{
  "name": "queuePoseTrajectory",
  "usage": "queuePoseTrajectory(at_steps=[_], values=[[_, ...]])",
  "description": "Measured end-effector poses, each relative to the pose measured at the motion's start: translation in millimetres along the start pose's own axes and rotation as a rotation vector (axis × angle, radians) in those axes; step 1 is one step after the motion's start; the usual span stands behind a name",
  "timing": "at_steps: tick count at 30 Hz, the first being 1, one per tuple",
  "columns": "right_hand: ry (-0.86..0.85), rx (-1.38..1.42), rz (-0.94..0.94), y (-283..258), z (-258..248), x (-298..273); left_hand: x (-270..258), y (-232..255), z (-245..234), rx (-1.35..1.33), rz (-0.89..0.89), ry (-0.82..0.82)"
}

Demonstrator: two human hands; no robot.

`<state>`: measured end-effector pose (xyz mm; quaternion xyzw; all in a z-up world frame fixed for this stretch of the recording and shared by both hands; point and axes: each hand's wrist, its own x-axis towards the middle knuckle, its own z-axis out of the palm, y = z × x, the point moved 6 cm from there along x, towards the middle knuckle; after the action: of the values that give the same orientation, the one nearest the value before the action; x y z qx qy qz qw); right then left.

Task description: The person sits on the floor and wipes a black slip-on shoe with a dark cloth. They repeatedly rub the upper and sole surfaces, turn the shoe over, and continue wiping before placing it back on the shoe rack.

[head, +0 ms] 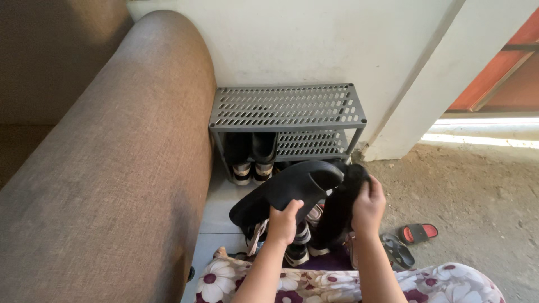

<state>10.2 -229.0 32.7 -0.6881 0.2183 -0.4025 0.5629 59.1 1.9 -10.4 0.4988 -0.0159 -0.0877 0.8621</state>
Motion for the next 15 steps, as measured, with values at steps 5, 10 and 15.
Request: queuePoseTrajectory(at_steps=[5, 10, 15], values=[[0.083, -0.035, -0.074, -43.9, -10.0, -11.7, 8.2, -17.1, 5.8, -0.248, -0.027, 0.007], [-0.203, -0.259, -0.670, -102.5, 38.3, -31.5, -5.6, -13.3, 21.5, -0.130, -0.020, -0.058], [-0.199, -0.122, -0.474, -82.6, 36.8, -27.6, -3.4, -1.6, 14.7, -0.346, -0.181, 0.064]])
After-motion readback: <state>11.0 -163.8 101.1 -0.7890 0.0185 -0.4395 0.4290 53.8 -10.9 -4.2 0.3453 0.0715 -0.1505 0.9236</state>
